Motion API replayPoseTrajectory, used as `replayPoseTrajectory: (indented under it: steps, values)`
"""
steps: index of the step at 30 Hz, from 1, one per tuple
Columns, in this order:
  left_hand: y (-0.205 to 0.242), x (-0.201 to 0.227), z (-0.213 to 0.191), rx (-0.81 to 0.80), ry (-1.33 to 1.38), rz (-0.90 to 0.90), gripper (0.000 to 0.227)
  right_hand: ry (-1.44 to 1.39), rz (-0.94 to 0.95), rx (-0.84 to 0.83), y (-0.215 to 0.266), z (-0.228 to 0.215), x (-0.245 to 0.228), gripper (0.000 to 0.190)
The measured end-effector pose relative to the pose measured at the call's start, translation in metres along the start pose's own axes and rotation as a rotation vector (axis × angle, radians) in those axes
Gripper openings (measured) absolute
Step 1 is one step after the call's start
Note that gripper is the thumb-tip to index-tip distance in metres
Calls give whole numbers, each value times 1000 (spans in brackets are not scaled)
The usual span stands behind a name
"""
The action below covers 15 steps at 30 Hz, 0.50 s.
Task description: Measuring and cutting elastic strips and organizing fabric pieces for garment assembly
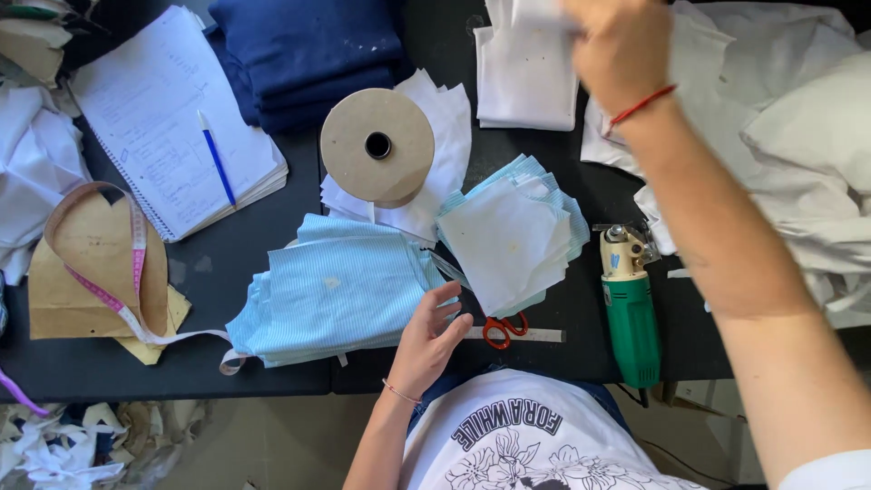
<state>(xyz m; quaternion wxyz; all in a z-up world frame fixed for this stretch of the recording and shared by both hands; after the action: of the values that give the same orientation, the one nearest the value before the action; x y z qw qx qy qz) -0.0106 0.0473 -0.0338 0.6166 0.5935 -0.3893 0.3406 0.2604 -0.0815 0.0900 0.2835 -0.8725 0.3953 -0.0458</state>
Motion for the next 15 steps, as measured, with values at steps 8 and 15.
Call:
replayPoseTrajectory:
  steps: [8,15]
  values:
    - [-13,-25,25,-31,130,-54,77,-343,468,-435,82,62,-28,37]
    - [-35,-40,34,80,232,163,59,-575,475,-422,131,2,-100,43]
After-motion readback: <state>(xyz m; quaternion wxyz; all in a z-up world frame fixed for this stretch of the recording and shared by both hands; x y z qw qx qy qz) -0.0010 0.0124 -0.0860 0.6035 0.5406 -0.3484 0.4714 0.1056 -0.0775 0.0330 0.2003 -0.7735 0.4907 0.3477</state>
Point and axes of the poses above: each hand's wrist, its own y-axis away from the middle knuckle, its own z-axis out of the palm, x = y × z, the point moved 9 cm from there along -y, towards the middle knuckle, and after that the axes turned 9 degrees about z, right-handed, at the moved point
